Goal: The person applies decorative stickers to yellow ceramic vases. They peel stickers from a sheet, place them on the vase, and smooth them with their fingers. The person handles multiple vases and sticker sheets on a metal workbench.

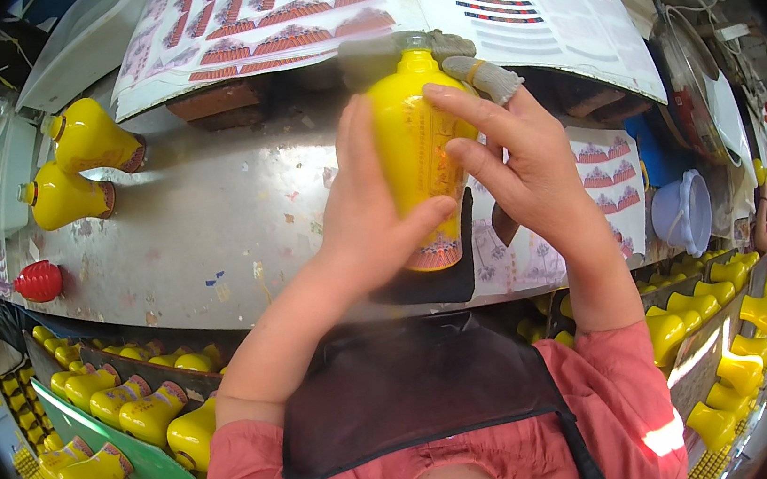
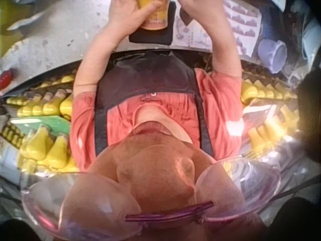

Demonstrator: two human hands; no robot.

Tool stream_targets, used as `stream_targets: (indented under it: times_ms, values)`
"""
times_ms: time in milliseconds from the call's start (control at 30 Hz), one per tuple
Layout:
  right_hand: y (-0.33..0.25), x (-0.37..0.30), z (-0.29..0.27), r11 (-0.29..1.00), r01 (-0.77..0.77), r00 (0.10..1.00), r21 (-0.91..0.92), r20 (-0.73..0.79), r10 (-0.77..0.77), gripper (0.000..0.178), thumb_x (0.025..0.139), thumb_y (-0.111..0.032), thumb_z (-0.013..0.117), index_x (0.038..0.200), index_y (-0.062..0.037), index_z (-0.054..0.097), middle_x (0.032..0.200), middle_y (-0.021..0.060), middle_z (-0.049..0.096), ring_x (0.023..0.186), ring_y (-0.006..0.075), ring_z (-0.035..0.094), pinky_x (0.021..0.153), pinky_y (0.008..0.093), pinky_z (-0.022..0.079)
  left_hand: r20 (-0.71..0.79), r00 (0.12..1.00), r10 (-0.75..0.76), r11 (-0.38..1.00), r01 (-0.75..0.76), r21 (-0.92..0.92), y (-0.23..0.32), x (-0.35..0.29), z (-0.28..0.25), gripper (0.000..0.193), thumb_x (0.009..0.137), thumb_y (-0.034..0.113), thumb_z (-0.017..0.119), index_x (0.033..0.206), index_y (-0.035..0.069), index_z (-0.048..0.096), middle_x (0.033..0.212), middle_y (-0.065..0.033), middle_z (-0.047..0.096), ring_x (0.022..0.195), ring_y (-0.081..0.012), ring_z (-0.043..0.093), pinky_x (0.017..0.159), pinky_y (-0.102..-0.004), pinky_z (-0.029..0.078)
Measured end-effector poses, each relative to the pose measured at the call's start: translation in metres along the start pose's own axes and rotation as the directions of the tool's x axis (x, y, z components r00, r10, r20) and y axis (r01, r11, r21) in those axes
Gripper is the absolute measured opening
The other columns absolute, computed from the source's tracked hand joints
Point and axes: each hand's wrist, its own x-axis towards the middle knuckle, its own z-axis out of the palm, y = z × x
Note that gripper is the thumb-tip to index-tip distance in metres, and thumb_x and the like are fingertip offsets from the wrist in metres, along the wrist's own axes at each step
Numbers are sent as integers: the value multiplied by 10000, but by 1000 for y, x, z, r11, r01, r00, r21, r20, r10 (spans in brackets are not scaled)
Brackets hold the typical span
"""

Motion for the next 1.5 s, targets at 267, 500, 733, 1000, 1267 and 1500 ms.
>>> stream_targets:
  times_ms: [267, 500, 733, 1000, 1267, 1500]
  values:
    - [8, 2, 4, 985, 43, 999, -170, 37, -38, 505, 936, -232, 683, 1431, -310, 622, 981, 174, 604, 829, 400, 652, 733, 449, 540, -52, 998, 34, 998, -36, -48, -9, 0, 5, 1090, 895, 522, 716, 1620, -25, 113, 1621, -334, 231, 1506, -495, 274, 1232, -516, 281]
    - [9, -26, 7, 890, -345, 937, 299, 56, 345, 625, 989, -309, 647, 1546, -84, 474, 1255, 177, 650, 776, 177, 639, 750, 323, 528, -75, 995, -67, 916, 32, -401, -15, -19, 8, 1040, 977, 805, 373, 1655, 72, 81, 1539, -153, 339, 1276, -228, 477, 1056, -391, 436]
    - [9, -57, 42, 818, -369, 924, 442, 73, 376, 923, 907, -285, 736, 1644, -39, 237, 1525, 217, 495, 751, 121, 627, 742, 285, 541, -66, 995, -73, 918, 41, -396, -23, -27, 12, 781, 1009, 298, 610, 1626, 53, 199, 1547, -200, 357, 1338, -305, 499, 1122, -444, 427]
    - [12, -62, 50, 643, -399, 899, 654, 141, 415, 837, 992, -197, 647, 1671, -82, 170, 1298, 162, 621, 747, 93, 603, 699, 251, 512, -43, 997, -60, 775, 20, -631, -20, -26, 11, 753, 1001, 160, 615, 1626, 87, 201, 1541, -156, 366, 1343, -267, 501, 1109, -431, 456]
    - [6, -57, 44, 657, -441, 879, 611, 147, 454, 817, 995, -239, 645, 1667, -99, 202, 1027, 118, 667, 735, 104, 610, 675, 265, 508, -53, 994, -95, 855, 54, -516, -11, -24, 6, 794, 976, 197, 647, 1621, 74, 201, 1551, -176, 357, 1370, -294, 480, 1116, -448, 448]
    - [1, -34, 37, 890, -308, 926, 336, -107, 361, 695, 992, -284, 694, 1605, -111, 415, 1372, 100, 592, 729, 47, 536, 675, 213, 493, -180, 925, 334, 919, -278, 279, -7, 7, -10, 754, 884, 236, 708, 1566, 113, 412, 1581, -202, 303, 1447, -394, 334, 1194, -478, 340]
